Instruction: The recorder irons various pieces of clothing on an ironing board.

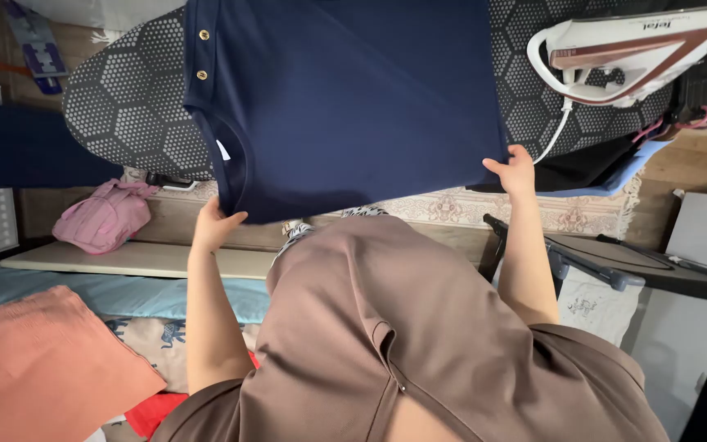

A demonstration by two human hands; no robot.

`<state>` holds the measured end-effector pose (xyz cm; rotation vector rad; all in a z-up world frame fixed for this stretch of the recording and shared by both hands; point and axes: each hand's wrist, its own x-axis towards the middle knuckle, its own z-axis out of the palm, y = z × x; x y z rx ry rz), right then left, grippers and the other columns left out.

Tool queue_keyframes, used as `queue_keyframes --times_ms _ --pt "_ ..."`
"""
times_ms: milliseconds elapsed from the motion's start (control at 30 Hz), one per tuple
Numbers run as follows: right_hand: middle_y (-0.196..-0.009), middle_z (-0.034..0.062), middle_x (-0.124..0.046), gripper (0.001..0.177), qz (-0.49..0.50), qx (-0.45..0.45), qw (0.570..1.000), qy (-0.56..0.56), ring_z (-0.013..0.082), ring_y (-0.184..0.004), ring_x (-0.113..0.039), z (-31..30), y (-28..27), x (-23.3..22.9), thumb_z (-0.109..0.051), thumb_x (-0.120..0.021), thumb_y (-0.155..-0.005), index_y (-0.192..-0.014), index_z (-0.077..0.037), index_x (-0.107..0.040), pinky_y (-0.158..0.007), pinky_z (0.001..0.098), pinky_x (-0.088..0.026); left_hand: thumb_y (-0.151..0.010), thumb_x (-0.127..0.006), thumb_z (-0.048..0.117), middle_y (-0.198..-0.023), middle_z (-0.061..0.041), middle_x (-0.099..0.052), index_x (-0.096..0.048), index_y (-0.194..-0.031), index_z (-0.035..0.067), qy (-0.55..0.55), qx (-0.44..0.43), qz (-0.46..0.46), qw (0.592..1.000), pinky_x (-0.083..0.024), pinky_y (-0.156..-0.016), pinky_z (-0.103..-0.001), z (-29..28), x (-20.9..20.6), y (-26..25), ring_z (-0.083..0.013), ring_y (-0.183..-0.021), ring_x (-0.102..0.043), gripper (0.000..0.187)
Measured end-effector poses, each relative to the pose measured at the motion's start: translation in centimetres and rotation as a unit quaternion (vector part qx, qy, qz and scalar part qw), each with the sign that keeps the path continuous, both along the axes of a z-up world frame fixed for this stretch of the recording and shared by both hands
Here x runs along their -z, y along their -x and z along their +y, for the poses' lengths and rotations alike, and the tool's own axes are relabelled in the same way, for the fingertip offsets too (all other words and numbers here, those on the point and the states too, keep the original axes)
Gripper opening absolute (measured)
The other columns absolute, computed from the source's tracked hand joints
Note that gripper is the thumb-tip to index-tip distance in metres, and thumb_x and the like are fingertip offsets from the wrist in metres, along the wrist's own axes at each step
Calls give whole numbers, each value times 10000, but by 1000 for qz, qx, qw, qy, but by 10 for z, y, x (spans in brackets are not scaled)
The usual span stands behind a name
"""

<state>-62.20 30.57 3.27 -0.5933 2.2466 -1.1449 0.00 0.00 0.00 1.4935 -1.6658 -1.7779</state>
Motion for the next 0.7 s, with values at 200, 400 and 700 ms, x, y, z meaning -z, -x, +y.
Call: queue_keyframes --times_ms 200,400,700 --pt "-1047 103 -709 525 -18 -3 1000 9 156 -937 -669 -86 35 -22 -287 -894 -840 -1152 51 -642 -830 273 -552 -938 -814 213 -978 -76 -743 -699 -1046 -5 196 -178 -14 964 -561 -804 -267 -71 -13 35 -109 -864 -679 269" --pt "-915 61 -689 477 127 -6 986 106 143 -824 -636 -226 96 20 -354 -910 -864 -1033 7 -647 -752 285 -535 -867 -830 517 -931 -160 -759 -741 -983 5 292 -196 -243 904 -554 -799 -430 -174 -28 112 -311 -864 -728 533" --pt "-867 104 -717 326 285 -7 958 25 186 -762 -644 -285 181 39 -268 -815 -948 -1000 19 -669 -733 370 -531 -992 -673 405 -956 -121 -751 -707 -1050 106 312 -209 -346 860 -537 -748 -505 -203 -27 147 -368 -880 -713 306"
